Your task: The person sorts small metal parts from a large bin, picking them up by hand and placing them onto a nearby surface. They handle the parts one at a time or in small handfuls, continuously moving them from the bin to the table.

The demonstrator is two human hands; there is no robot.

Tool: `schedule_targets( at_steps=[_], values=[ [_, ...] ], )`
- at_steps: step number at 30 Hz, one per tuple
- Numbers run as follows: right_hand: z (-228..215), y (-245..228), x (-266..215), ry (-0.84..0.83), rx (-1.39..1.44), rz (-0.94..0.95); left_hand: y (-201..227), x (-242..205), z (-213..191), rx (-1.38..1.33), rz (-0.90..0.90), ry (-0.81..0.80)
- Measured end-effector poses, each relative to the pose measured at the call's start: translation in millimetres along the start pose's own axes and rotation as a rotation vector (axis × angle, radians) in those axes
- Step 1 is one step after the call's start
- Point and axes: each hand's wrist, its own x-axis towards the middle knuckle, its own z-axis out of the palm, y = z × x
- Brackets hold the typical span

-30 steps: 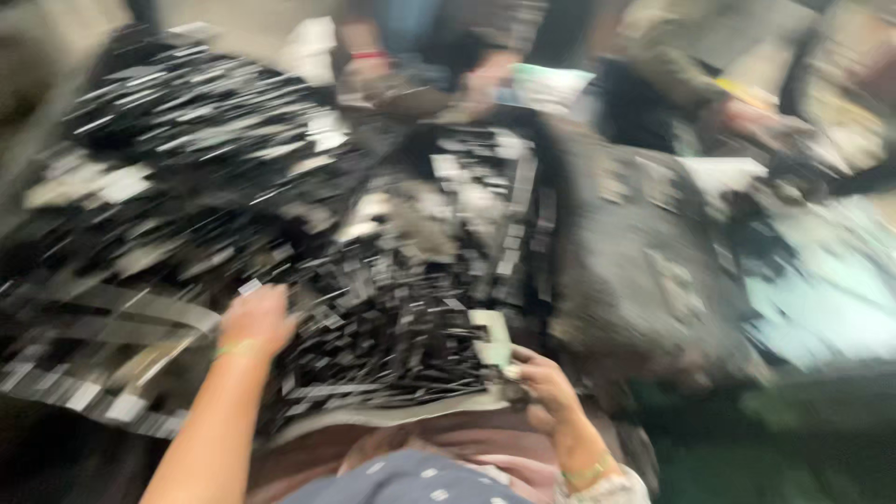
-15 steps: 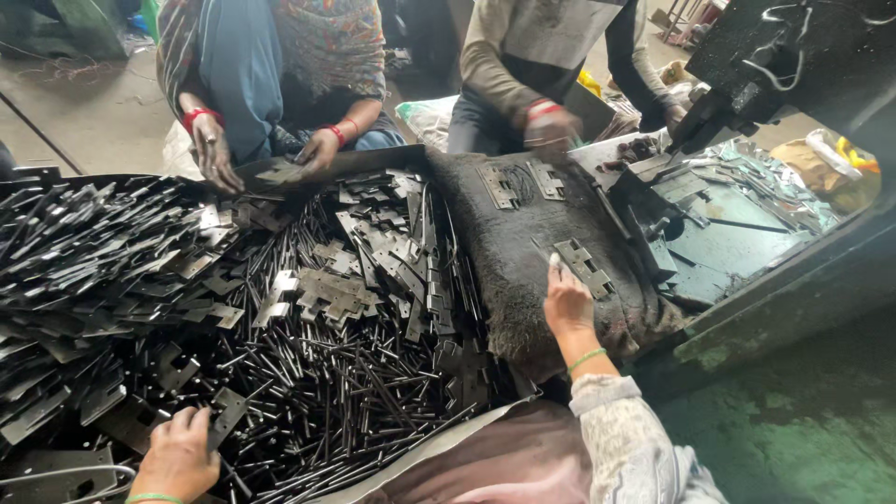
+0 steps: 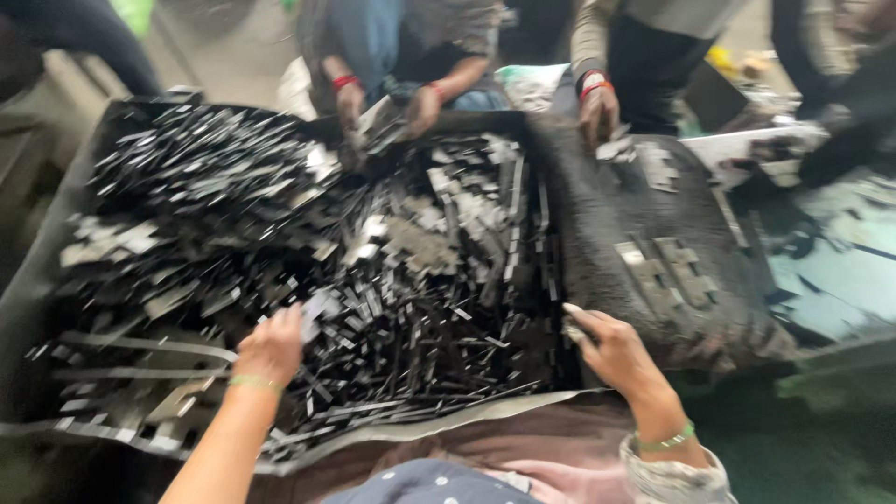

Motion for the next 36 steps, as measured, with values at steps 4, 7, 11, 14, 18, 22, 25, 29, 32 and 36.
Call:
schedule_targets(
  at_steps=[4, 7, 11, 14, 18, 22, 25, 29, 32, 36],
  values=[
    [11.3, -10.1, -8.9, -0.045, 0.093, 0.042, 42.8, 7.2, -38.4, -0.580, -0.376, -0.341],
    [50.8, -12.8, -11.8, -0.133, 0.098, 0.034, 60.1, 1.1, -43.9, -1.246, 0.016, -0.327],
    [99.6, -0.6, -37.6, -0.136, 0.101, -0.106, 80.3, -27.2, -12.8, -1.271, -0.240, -0.450],
    [121.7, 5.3, -41.8, -0.177, -0.032, -0.038, 84.2, -46.7, 14.0, -1.118, -0.432, -0.337],
    [129.8, 3.0, -52.8, -0.095, -0.012, -0.022, 96.5, -71.0, 41.0, -1.088, -0.549, -0.166],
    [128.2, 1.2, -47.8, 0.030, 0.157, -0.101, 113.2, -71.2, 41.2, -1.294, -0.511, 0.000],
    [128.9, -6.9, -46.5, 0.057, 0.506, 0.005, 127.1, -71.6, 18.1, -1.885, -0.190, 0.133],
    [128.7, -40.3, -52.6, -0.027, 1.072, 0.143, 150.1, -69.5, -33.7, -2.796, -0.351, -0.123],
    [119.0, -70.6, -53.5, -0.080, 1.073, 0.153, 178.8, -59.8, -63.3, -3.056, -0.389, -0.243],
    [99.3, -94.2, -62.4, 0.054, 0.762, 0.017, 211.8, -60.4, -73.7, -2.743, -0.428, -0.512]
  ],
)
